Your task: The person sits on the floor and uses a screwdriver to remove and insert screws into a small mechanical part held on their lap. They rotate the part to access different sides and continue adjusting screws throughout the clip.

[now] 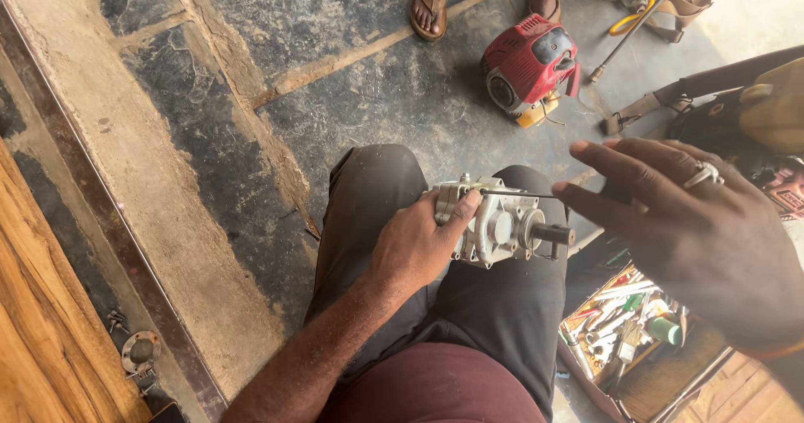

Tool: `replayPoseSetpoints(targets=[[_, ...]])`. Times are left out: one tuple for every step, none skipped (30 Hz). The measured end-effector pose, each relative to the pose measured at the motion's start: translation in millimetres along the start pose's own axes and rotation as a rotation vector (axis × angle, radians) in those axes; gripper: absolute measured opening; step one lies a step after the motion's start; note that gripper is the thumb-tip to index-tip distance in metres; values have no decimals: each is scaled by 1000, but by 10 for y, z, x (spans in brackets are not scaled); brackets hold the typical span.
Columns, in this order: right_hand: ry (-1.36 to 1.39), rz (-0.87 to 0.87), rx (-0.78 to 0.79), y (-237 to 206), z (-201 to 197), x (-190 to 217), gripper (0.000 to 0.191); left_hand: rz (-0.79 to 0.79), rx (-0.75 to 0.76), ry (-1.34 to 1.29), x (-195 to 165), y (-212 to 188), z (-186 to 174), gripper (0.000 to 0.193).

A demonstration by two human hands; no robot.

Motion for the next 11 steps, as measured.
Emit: replayPoseSetpoints(targets=[[-178, -186, -104, 17, -82, 92, 53, -5, 9, 54, -31, 22, -16, 80], [-206, -147, -105, 33, -105, 86, 54, 15, -20, 77, -73, 18, -35, 80], [-233, -110, -105, 39, -106, 87, 55, 33, -50, 96, -101, -7, -39, 79], [-256, -76, -99, 31, -87, 87, 56, 45, -77, 113, -113, -27, -34, 79], [-248, 68, 64, 10, 25, 19, 56, 56, -86, 118, -108, -45, -16, 78], [-234, 215, 229, -44, 150, -47, 58, 63, -92, 126, -91, -70, 3, 78], [-222, 355, 391, -127, 256, -113, 62, 70, -104, 130, -79, -76, 16, 77], [43, 486, 343, -189, 289, -128, 68, 69, -117, 139, -75, -67, 22, 76], [316, 614, 290, -264, 341, -110, 74, 67, -127, 153, -66, -59, 16, 75], [593, 734, 233, -336, 396, -93, 80, 64, -139, 166, -58, -54, 0, 74], [750, 634, 215, -341, 412, -38, 85, 61, -171, 222, -55, -43, -29, 72]])
Point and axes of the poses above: each hand's wrist, its own y-axis towards the middle knuckle, its own z-axis out of the palm, x = y × z, the point moved 5 cm from there along y, towards the middle knuckle, and after that the axes turned 2 degrees about -x, right-handed, at the moved point
